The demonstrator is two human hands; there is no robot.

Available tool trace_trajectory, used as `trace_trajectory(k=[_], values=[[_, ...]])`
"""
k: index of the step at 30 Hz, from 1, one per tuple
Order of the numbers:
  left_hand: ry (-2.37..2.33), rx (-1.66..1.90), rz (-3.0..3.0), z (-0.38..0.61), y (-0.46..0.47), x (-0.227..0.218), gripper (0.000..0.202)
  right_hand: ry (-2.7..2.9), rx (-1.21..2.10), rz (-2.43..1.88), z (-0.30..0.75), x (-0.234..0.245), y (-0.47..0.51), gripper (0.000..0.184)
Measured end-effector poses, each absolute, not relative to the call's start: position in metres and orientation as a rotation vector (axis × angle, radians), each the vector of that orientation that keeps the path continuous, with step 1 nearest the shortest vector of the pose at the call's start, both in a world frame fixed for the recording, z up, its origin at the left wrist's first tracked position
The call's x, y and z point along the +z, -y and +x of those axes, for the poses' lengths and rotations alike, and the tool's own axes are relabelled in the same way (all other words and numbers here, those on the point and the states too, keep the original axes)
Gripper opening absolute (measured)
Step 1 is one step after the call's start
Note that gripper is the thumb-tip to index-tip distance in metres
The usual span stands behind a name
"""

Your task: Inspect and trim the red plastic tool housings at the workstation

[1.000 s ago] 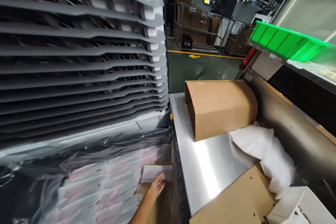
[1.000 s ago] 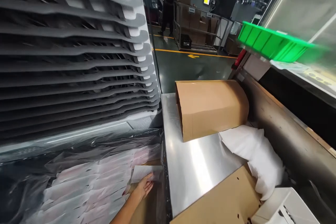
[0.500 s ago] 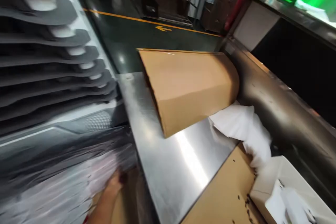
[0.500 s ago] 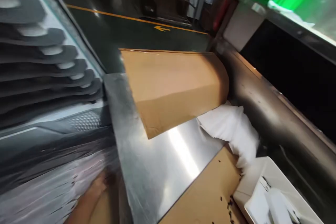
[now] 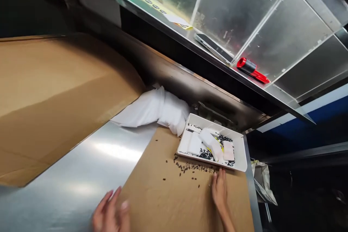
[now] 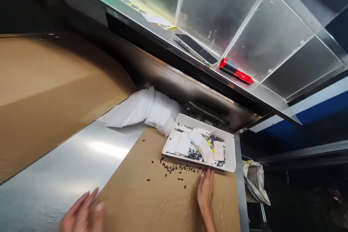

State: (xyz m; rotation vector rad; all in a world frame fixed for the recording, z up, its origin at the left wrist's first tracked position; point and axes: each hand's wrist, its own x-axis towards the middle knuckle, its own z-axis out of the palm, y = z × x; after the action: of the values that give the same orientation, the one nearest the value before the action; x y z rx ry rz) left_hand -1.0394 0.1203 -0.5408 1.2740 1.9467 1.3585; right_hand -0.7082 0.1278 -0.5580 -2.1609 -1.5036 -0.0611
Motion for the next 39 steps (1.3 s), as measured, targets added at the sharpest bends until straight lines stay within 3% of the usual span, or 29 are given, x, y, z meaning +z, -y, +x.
trace_trajectory(k=[5,8,15,22,25,28,30,35,39], values=[[-1.793,1.169,1.495,-0.974,-0.194,-0.547,0.061,1.716,0.095,-2.004,-0.780,-0.571,-0.121,0.053],[-1.719,1.057,1.637,-0.952,-0.215,-0.557,0.055,1.872,0.255,-1.856,-0.794,-0.554,-0.107,0.052],[-1.645,0.938,1.743,-0.930,-0.197,-0.556,0.053,1.749,0.172,-1.915,-0.777,-0.564,-0.135,0.055],[-1.385,0.840,1.800,-0.940,-0.157,-0.535,0.035,2.158,0.345,-1.503,-0.782,-0.541,-0.127,0.064],[-1.539,0.925,1.736,-0.956,-0.172,-0.529,0.035,2.095,0.192,-1.560,-0.758,-0.535,-0.113,0.053],[-1.781,1.050,1.655,-0.976,-0.212,-0.528,0.051,1.931,0.057,-1.774,-0.737,-0.544,-0.094,0.035],[-1.832,1.075,1.670,-0.987,-0.243,-0.531,0.057,1.857,0.041,-1.855,-0.725,-0.554,-0.081,0.032],[-1.712,0.993,1.838,-0.989,-0.274,-0.547,0.041,1.799,-0.076,-1.856,-0.684,-0.558,-0.068,0.035],[-1.646,0.963,1.904,-0.980,-0.249,-0.554,0.032,1.890,-0.431,-1.744,-0.676,-0.522,-0.100,0.033]])
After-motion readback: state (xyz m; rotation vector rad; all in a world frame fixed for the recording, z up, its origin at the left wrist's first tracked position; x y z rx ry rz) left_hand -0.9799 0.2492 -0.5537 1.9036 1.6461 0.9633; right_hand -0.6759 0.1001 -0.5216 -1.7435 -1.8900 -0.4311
